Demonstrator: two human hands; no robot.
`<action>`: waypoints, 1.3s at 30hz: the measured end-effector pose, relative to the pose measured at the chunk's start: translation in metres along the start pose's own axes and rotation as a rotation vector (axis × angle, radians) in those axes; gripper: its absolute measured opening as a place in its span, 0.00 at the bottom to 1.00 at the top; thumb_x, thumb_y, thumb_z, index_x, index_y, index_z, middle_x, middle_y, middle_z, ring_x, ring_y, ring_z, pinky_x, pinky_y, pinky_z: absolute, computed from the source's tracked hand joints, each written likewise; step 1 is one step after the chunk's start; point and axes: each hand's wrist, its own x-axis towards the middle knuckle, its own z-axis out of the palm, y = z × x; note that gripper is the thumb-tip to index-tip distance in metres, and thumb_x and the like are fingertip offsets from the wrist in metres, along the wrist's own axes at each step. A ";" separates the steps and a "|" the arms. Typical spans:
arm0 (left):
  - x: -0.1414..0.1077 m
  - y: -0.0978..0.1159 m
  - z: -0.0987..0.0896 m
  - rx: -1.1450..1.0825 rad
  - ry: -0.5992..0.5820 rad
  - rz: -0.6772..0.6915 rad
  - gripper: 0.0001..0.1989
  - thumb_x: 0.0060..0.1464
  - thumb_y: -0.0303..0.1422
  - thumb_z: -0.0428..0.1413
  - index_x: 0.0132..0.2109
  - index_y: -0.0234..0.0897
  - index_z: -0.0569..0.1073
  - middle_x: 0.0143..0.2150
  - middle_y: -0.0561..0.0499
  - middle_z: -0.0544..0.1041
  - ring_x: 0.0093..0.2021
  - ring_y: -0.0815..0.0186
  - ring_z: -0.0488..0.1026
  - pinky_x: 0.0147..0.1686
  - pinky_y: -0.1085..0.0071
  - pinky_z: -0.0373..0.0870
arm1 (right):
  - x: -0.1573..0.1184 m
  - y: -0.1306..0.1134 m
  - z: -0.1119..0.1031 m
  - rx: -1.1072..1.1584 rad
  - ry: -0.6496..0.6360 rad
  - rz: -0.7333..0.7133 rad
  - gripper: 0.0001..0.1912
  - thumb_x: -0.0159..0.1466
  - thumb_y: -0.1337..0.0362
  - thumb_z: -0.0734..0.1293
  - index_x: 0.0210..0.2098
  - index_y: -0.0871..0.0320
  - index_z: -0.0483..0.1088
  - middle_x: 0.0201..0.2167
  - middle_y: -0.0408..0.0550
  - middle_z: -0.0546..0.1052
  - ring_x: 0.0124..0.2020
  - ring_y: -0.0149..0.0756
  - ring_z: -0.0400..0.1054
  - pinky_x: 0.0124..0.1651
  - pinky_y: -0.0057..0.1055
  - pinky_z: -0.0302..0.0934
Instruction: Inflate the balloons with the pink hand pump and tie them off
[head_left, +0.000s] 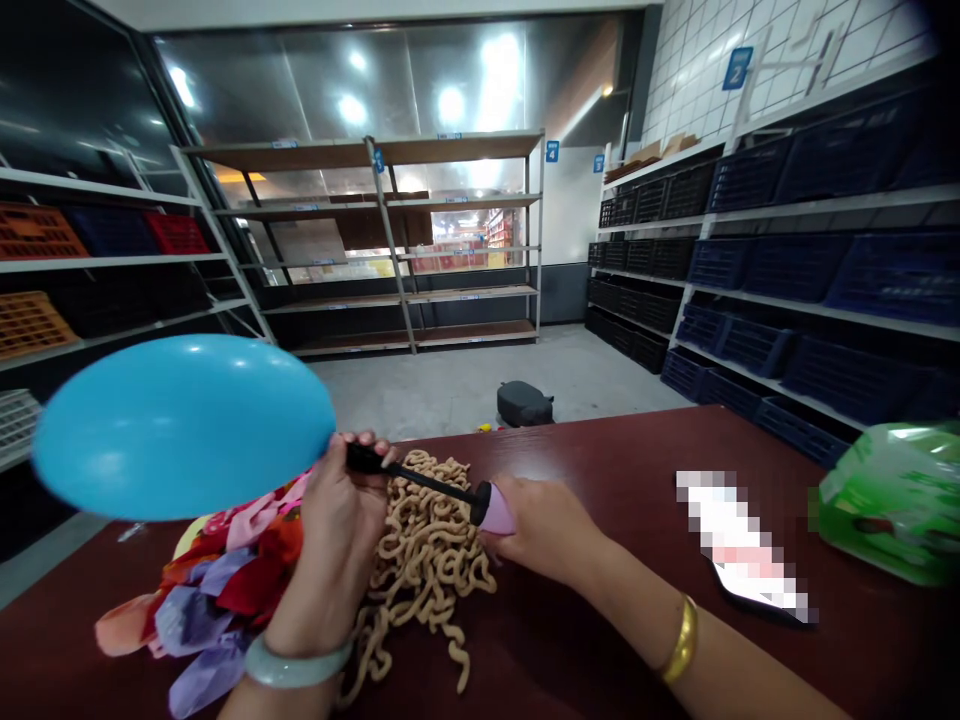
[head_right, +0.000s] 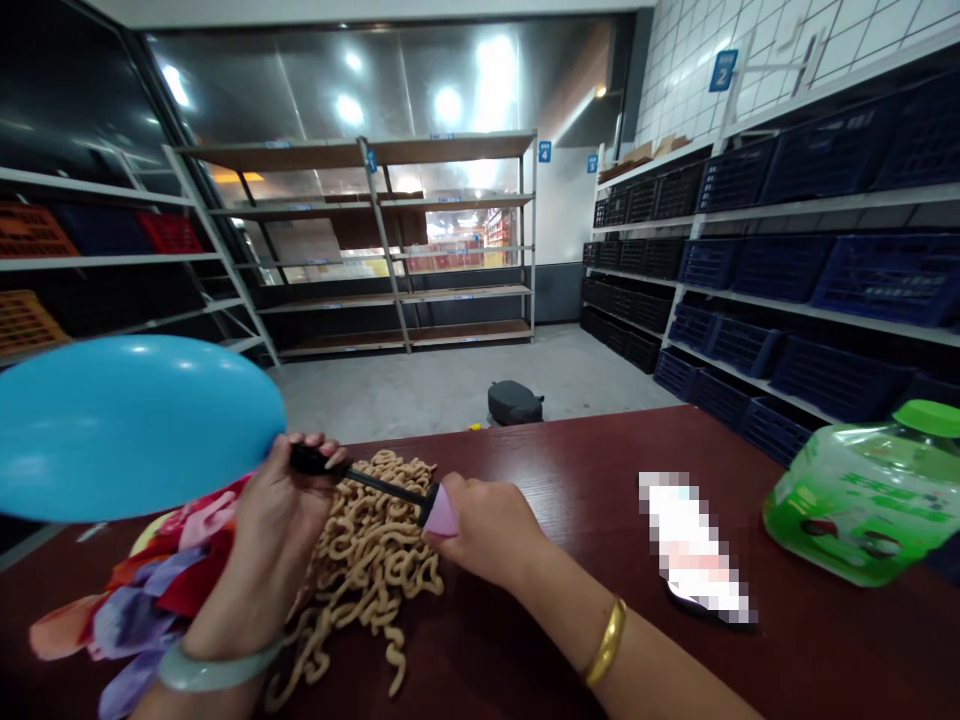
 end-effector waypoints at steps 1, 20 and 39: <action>0.005 0.006 -0.003 -0.018 0.011 0.009 0.09 0.60 0.32 0.52 0.31 0.35 0.66 0.27 0.51 0.67 0.28 0.68 0.66 0.24 0.72 0.65 | 0.000 0.001 0.000 -0.005 0.003 -0.006 0.20 0.59 0.47 0.64 0.41 0.54 0.64 0.35 0.47 0.77 0.35 0.42 0.72 0.32 0.32 0.55; -0.062 -0.076 0.016 0.030 -0.047 -0.085 0.07 0.54 0.34 0.58 0.36 0.37 0.68 0.31 0.52 0.68 0.30 0.68 0.68 0.33 0.70 0.68 | -0.003 -0.001 0.001 -0.033 0.007 0.005 0.16 0.57 0.52 0.65 0.39 0.55 0.63 0.34 0.47 0.77 0.33 0.42 0.73 0.30 0.32 0.54; 0.009 0.002 -0.010 -0.029 0.085 0.071 0.09 0.55 0.33 0.57 0.31 0.35 0.65 0.26 0.53 0.68 0.26 0.68 0.67 0.24 0.72 0.64 | 0.002 0.003 0.004 -0.032 0.004 -0.006 0.20 0.59 0.45 0.63 0.40 0.54 0.63 0.35 0.47 0.77 0.35 0.42 0.72 0.31 0.31 0.53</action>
